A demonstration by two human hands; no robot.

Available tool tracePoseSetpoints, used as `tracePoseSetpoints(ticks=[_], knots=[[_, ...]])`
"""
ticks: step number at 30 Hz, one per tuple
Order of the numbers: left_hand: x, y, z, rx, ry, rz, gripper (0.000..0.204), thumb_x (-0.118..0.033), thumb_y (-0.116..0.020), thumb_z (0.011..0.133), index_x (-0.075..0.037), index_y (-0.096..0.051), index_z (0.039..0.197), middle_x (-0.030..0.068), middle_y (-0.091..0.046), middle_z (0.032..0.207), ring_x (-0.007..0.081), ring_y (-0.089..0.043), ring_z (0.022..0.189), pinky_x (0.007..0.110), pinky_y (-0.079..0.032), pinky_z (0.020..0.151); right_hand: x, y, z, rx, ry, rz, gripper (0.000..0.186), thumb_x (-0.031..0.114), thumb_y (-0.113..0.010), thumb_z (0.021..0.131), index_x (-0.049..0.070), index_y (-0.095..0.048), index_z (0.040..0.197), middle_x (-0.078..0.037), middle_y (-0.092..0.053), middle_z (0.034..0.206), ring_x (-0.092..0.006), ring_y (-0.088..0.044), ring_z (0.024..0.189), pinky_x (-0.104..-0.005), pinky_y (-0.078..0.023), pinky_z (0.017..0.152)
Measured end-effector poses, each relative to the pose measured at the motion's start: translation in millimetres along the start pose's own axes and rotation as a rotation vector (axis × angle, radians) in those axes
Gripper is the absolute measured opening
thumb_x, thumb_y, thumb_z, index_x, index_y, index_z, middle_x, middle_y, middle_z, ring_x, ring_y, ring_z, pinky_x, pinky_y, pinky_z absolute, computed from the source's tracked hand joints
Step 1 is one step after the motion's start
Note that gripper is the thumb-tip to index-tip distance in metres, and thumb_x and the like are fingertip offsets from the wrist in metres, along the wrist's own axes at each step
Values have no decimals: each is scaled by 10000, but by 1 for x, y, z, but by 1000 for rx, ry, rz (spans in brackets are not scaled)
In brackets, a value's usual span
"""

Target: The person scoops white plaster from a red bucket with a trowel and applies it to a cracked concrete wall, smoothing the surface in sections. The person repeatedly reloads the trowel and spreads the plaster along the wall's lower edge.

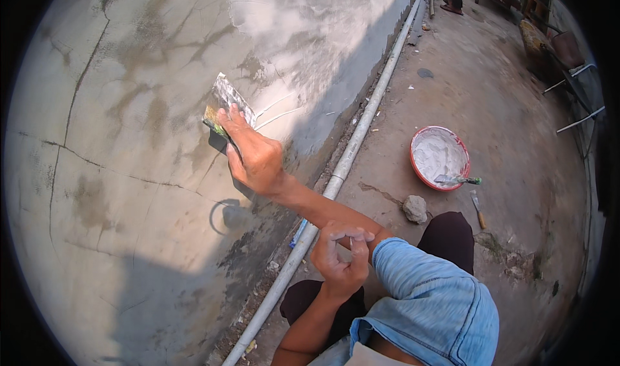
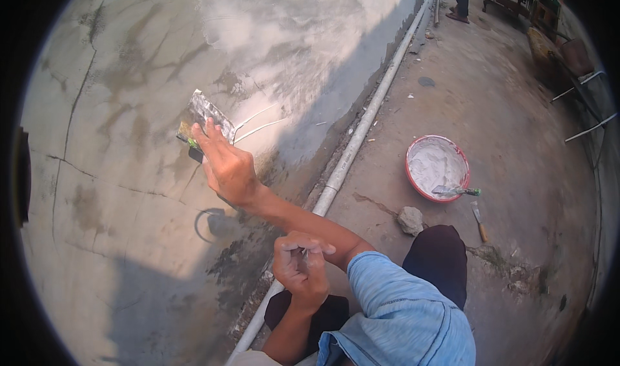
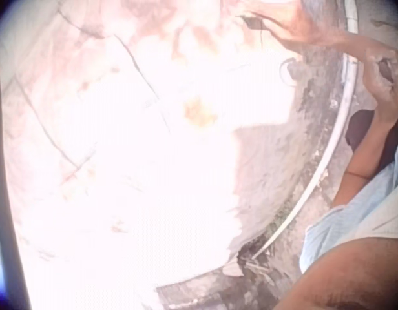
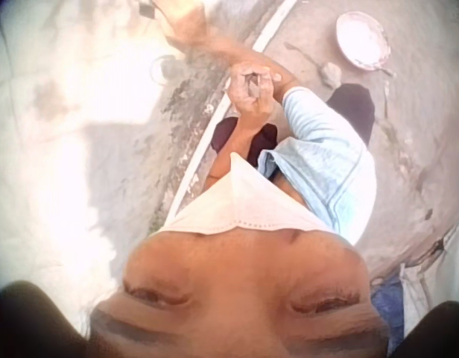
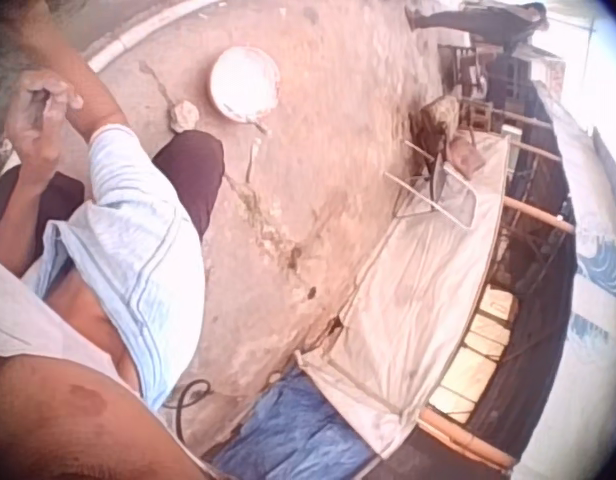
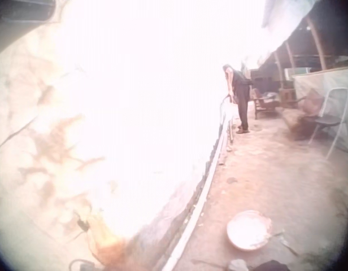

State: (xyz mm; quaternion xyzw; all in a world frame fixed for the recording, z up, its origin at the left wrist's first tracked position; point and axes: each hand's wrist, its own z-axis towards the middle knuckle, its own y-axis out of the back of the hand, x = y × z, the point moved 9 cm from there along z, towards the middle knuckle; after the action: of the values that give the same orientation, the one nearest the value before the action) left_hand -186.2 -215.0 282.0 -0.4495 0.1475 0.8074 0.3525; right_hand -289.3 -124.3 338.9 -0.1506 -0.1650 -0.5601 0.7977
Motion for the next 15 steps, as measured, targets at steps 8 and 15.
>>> tracePoseSetpoints(ticks=[8,15], knots=[[-7,6,1,68,-60,34,113,77,-502,901,-7,-485,975,115,-577,839,158,-622,717,274,-492,685,-166,109,-55,-341,-545,-178,273,32,-553,948,-59,-566,1205,-172,-706,982,-217,-694,858,-329,-524,733],[-8,12,0,103,-59,59,113,65,-508,903,-14,-481,980,108,-579,844,158,-628,745,270,-496,688,-147,48,-71,-177,-780,-102,348,53,-563,936,-54,-561,1267,-217,-697,1060,-190,-703,869,-302,-535,722]])
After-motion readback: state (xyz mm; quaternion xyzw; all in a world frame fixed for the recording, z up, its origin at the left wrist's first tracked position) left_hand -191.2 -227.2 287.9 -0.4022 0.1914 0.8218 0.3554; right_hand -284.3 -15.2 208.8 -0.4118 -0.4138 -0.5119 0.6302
